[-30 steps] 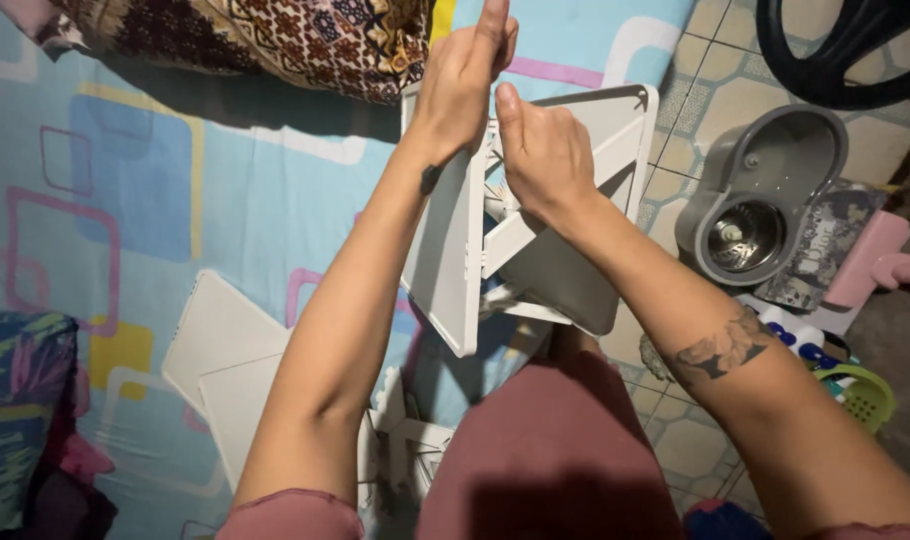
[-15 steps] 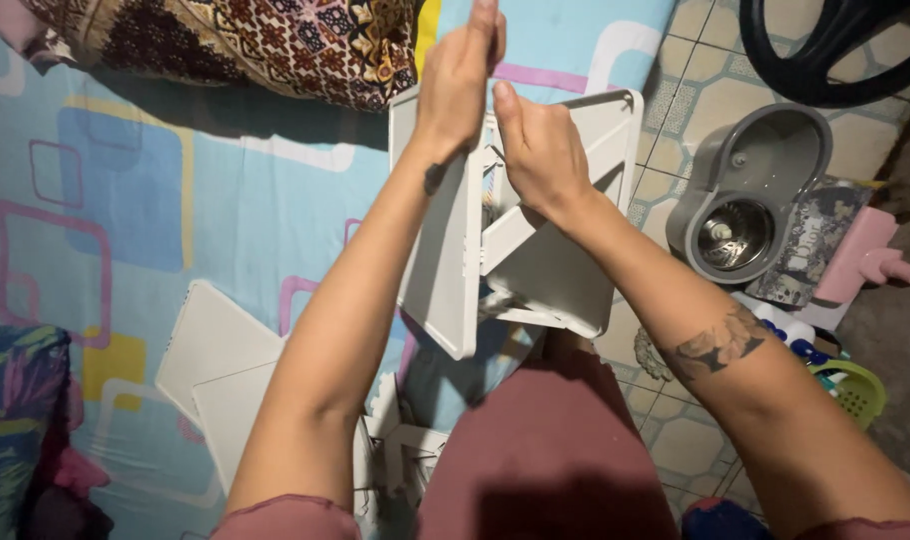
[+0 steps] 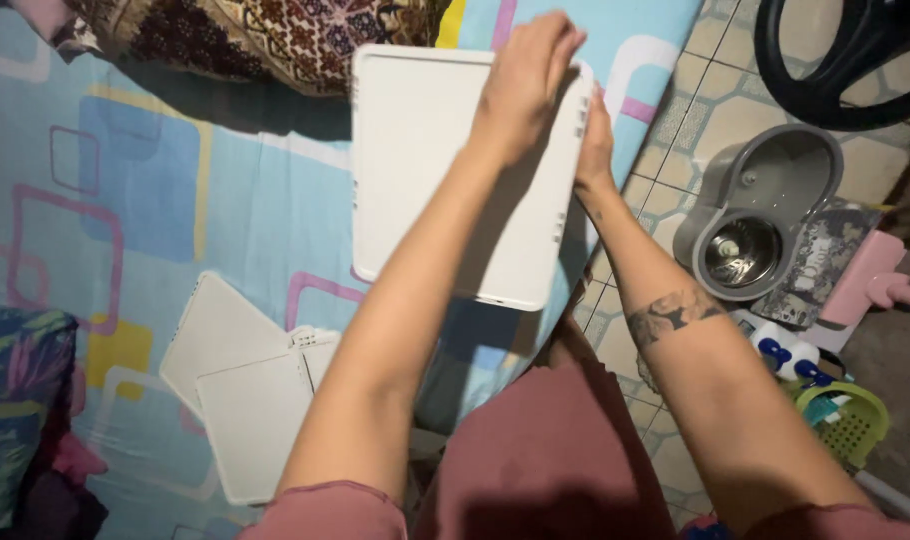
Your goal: Assembling a white plastic folding shelf or stand on a bed.
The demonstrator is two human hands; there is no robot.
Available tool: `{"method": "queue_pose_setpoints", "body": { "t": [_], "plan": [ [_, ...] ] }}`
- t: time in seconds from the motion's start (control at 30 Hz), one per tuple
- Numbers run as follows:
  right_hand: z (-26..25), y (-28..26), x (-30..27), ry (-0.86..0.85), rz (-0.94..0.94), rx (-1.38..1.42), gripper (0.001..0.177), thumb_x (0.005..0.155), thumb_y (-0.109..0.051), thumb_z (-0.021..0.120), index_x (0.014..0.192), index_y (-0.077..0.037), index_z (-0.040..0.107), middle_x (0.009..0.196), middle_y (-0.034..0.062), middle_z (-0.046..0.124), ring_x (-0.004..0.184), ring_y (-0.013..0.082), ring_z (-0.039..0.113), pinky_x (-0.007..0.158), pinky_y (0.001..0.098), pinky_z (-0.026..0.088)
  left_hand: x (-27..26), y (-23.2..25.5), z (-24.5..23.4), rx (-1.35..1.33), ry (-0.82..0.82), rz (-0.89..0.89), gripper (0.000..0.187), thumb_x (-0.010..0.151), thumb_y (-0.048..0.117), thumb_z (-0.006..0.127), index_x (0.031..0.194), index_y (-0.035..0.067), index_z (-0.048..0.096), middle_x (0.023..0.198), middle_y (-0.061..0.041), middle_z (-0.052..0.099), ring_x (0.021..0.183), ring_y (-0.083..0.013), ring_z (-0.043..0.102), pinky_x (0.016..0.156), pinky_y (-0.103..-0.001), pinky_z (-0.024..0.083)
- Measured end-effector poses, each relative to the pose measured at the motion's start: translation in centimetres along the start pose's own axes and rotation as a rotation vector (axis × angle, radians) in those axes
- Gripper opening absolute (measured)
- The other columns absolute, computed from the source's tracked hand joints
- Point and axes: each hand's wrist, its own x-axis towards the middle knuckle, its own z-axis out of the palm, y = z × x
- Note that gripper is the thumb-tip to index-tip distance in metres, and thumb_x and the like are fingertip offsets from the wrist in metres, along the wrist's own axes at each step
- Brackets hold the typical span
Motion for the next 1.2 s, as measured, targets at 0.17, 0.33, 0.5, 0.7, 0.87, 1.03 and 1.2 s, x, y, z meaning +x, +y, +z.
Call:
{"method": "queue_pose_setpoints", "body": {
  "t": [0.17, 0.33, 0.5, 0.7, 0.87, 1.03, 1.2],
  "plan": [
    [-2.6, -0.7, -0.9, 0.116, 0.053, -0.287, 0.052, 0.118, -0.043, 0.039, 0.132, 0.001, 0.064, 0.106, 0.0025, 0.064, 0.091, 0.0105, 0.059, 0.082, 0.0276, 0.047, -2.9, 0.9, 3.0, 0.290, 0.100, 0.136, 0.021, 0.105, 0.028, 0.052, 0.110, 0.008, 0.059, 0.110, -0.009, 0.063, 0.120, -0.0342, 0.056, 0.120, -0.052, 0.031],
    [-0.2, -4.5, -2.3, 0.070, 0.082, -0.060, 0.050, 0.112, -0.040, 0.042, 0.141, -0.002, 0.058, 0.130, 0.0036, 0.067, 0.117, 0.0116, 0.063, 0.106, 0.0281, 0.048, -3.0, 1.5, 5.2, 0.513, 0.141, 0.066, 0.019, 0.105, 0.027, 0.052, 0.114, 0.012, 0.059, 0.114, -0.007, 0.060, 0.129, -0.0296, 0.052, 0.126, -0.049, 0.024],
    [2.7, -6.4, -3.0, 0.029, 0.148, 0.146, 0.049, 0.111, -0.037, 0.038, 0.140, -0.003, 0.057, 0.134, 0.0071, 0.066, 0.124, 0.0167, 0.063, 0.112, 0.0317, 0.046, -3.3, 1.7, 5.0, 0.561, 0.080, -0.002, 0.021, 0.103, 0.029, 0.055, 0.114, 0.012, 0.059, 0.109, -0.007, 0.059, 0.121, -0.0265, 0.053, 0.126, -0.048, 0.026],
    [2.7, -6.3, -3.1, 0.048, 0.111, 0.171, 0.048, 0.111, -0.037, 0.037, 0.140, -0.006, 0.057, 0.135, 0.0059, 0.065, 0.127, 0.0169, 0.061, 0.114, 0.0317, 0.045, -3.6, 1.7, 5.7, 0.584, 0.095, 0.021, 0.021, 0.102, 0.031, 0.056, 0.113, 0.013, 0.060, 0.108, -0.007, 0.059, 0.118, -0.0265, 0.054, 0.124, -0.047, 0.027],
    [0.5, -5.4, -3.3, -0.005, 0.035, 0.096, 0.048, 0.115, -0.040, 0.041, 0.141, -0.003, 0.056, 0.135, 0.0089, 0.064, 0.126, 0.0185, 0.060, 0.114, 0.0338, 0.046, -3.6, 1.2, 6.2, 0.605, 0.096, 0.030, 0.020, 0.104, 0.031, 0.055, 0.113, 0.014, 0.059, 0.109, -0.006, 0.059, 0.117, -0.0259, 0.055, 0.124, -0.047, 0.027],
    [1.7, -6.0, -3.8, -0.038, 0.197, 0.172, 0.058, 0.105, -0.047, 0.046, 0.145, -0.004, 0.050, 0.140, 0.0089, 0.061, 0.128, 0.0184, 0.060, 0.113, 0.0324, 0.046, -3.4, 0.9, 5.9, 0.630, 0.079, 0.014, 0.021, 0.104, 0.032, 0.055, 0.113, 0.015, 0.059, 0.108, -0.005, 0.058, 0.117, -0.0248, 0.054, 0.124, -0.046, 0.027],
    [3.3, -7.6, -4.3, -0.140, 0.068, -0.128, 0.061, 0.103, -0.042, 0.052, 0.149, -0.004, 0.043, 0.140, 0.0096, 0.059, 0.128, 0.0190, 0.059, 0.112, 0.0331, 0.045, -3.4, 0.8, 5.8, 0.665, 0.100, 0.001, 0.021, 0.103, 0.033, 0.055, 0.114, 0.016, 0.058, 0.110, -0.004, 0.059, 0.119, -0.0238, 0.053, 0.124, -0.045, 0.025]
  ]
}}
